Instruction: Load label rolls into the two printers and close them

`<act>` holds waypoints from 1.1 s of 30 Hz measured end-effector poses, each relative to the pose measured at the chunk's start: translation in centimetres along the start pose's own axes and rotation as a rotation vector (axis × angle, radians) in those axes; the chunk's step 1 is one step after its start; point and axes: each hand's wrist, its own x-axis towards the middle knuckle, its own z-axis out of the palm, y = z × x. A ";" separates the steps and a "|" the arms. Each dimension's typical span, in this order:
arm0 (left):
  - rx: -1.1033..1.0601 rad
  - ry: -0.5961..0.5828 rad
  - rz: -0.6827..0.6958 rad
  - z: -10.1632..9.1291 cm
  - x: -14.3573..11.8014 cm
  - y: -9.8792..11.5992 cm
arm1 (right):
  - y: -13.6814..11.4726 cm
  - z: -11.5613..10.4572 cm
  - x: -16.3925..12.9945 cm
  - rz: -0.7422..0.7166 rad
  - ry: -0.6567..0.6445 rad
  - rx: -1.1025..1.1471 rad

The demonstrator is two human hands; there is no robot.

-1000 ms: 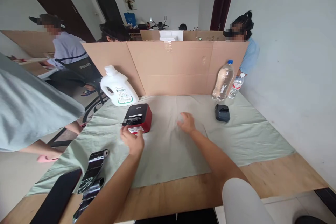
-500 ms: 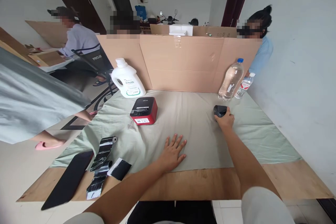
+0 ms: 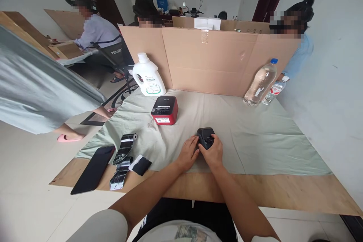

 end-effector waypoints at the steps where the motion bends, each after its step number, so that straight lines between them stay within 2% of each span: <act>1: -0.023 0.018 -0.003 0.1 0.0 -0.3 | -0.3 0.2 -0.4 -0.002 0.010 -0.005; 7: -0.108 0.048 -0.081 0.7 0.4 -1.6 | -0.2 -0.5 -1.4 -0.177 -0.052 -0.075; 14: -0.006 0.000 -0.207 0.6 1.4 -0.7 | 0.8 -1.5 -0.8 -0.344 -0.080 -0.156; 24: -0.026 -0.036 -0.300 -0.2 2.3 0.0 | 0.6 -1.6 -1.0 -0.334 -0.051 -0.150; 29: -0.147 -0.036 -0.356 -1.0 3.3 0.4 | 0.6 -1.7 -0.7 -0.320 -0.044 -0.131; 31: -0.255 -0.004 -0.442 -1.1 3.9 0.5 | 0.7 -1.6 -0.5 -0.293 -0.034 -0.096; 33: -0.395 0.015 -0.601 -1.2 4.5 0.5 | 0.9 -1.3 -0.2 -0.259 -0.016 -0.049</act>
